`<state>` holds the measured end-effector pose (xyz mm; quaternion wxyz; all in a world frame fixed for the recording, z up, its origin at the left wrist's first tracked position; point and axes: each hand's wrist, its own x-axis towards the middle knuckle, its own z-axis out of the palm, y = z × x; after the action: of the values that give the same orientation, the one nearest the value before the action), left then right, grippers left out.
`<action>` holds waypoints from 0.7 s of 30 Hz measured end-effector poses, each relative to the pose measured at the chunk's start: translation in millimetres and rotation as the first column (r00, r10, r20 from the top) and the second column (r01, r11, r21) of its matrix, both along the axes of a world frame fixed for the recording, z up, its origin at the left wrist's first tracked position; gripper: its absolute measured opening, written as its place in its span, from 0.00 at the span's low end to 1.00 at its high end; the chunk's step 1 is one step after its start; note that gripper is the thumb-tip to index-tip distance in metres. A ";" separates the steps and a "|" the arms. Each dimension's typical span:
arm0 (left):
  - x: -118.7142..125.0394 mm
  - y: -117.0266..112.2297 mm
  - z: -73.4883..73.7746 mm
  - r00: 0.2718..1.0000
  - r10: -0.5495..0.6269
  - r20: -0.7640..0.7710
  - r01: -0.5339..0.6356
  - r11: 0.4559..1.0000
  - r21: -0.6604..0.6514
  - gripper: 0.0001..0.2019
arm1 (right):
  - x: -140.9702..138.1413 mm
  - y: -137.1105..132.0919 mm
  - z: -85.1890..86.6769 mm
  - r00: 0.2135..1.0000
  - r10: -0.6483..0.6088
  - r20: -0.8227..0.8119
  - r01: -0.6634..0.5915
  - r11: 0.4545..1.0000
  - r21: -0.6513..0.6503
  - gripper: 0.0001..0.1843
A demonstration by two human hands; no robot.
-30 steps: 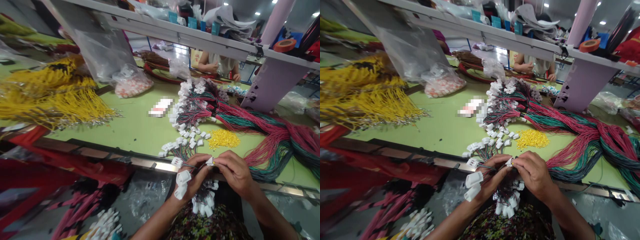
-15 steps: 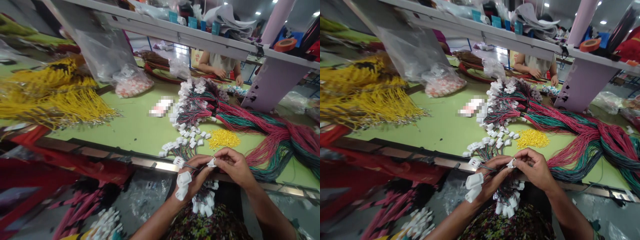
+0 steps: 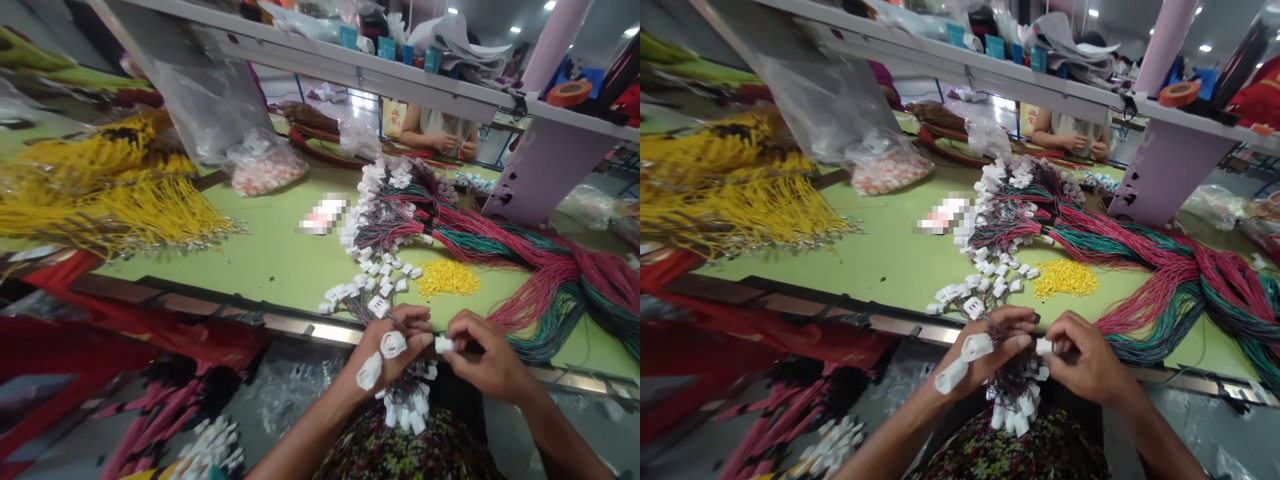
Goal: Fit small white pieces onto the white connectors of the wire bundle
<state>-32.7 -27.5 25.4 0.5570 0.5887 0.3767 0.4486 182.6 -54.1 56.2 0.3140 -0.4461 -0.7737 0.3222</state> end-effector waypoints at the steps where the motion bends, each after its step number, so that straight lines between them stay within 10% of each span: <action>1: -2.0 0.5 2.8 1.000 0.007 -0.015 -0.008 1.000 -0.015 0.16 | 3.9 -6.1 -2.9 0.995 0.049 0.089 -0.049 0.999 -0.004 0.08; 6: 0.6 0.7 20.9 0.986 -0.024 -0.164 0.028 0.999 0.023 0.17 | 9.7 -25.1 -16.4 0.924 0.258 0.283 -0.261 0.965 -0.026 0.07; 13: 17.2 1.6 23.5 0.957 -0.022 -0.291 0.068 0.987 0.148 0.16 | -22.1 -4.8 19.1 0.983 0.041 -0.177 0.007 0.964 0.266 0.20; 18: 13.6 -0.6 13.1 0.986 0.005 -0.166 0.034 0.973 0.228 0.02 | -37.0 7.6 29.4 0.963 0.164 -0.212 -0.100 0.954 0.281 0.14; 21: 11.2 -7.4 4.3 1.000 0.021 0.012 -0.022 0.996 0.085 0.12 | -29.2 7.9 13.0 0.958 0.023 -0.287 0.044 0.974 0.224 0.10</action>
<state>-21.4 -35.0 29.8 0.5286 0.6054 0.3606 0.4734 153.4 -46.3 69.2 0.4740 -0.3596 -0.7492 0.2913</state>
